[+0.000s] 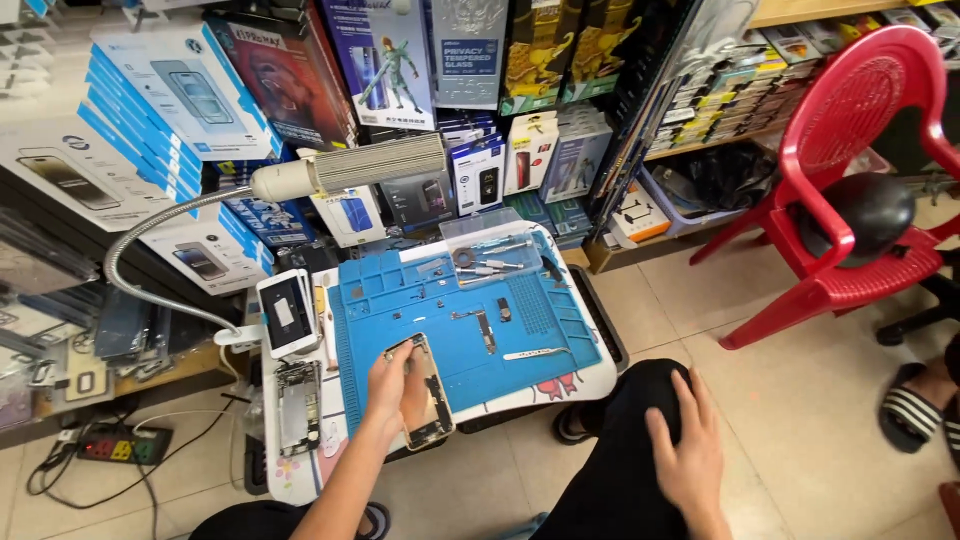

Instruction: The person is repairing a smartphone by applying a substance to the internal frame using a small bottle and a cotton swab. They use tweezers to handle small components and a screwdriver to tighten screws on the device's chassis.

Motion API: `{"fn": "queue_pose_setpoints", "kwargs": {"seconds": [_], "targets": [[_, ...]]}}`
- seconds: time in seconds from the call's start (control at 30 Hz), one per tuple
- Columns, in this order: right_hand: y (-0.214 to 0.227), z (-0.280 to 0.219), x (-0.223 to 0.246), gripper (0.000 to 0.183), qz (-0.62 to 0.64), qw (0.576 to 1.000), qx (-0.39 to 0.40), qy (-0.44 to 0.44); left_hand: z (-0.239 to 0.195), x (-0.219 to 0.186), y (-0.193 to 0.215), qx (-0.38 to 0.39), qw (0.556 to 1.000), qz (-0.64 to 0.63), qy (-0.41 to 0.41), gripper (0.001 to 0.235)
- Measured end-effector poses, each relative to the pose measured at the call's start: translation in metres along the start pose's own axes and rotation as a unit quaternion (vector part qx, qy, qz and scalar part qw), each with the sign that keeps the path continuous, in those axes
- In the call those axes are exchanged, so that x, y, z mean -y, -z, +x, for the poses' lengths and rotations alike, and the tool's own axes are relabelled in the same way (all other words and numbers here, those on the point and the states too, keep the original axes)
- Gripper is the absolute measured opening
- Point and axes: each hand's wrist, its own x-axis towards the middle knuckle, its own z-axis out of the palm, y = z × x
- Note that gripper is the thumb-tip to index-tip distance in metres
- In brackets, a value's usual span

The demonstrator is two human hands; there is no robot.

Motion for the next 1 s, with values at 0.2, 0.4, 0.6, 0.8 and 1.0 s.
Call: {"fn": "queue_pose_setpoints", "kwargs": {"seconds": [0.2,0.4,0.6,0.8,1.0], "targets": [[0.003,-0.046,0.005,0.090,-0.107,0.992,0.034,-0.064,-0.022,-0.010,0.009,-0.014,1.000,0.002,0.025,0.092],[0.008,-0.022,-0.040,0.090,-0.089,0.980,0.156,-0.080,-0.038,0.005,0.013,-0.011,0.999,-0.053,0.005,0.066],[0.174,0.024,0.010,0.037,-0.038,0.934,-0.214,0.283,-0.019,0.000,0.019,-0.011,1.000,-0.022,-0.012,0.099],[0.043,-0.039,0.058,0.041,-0.063,0.944,-0.149,0.287,-0.034,-0.012,0.013,-0.007,0.997,-0.046,-0.055,0.066],[-0.043,-0.052,0.062,0.047,-0.085,0.951,-0.061,0.291,-0.034,-0.015,0.006,-0.006,1.000,-0.019,-0.020,0.095]]}}
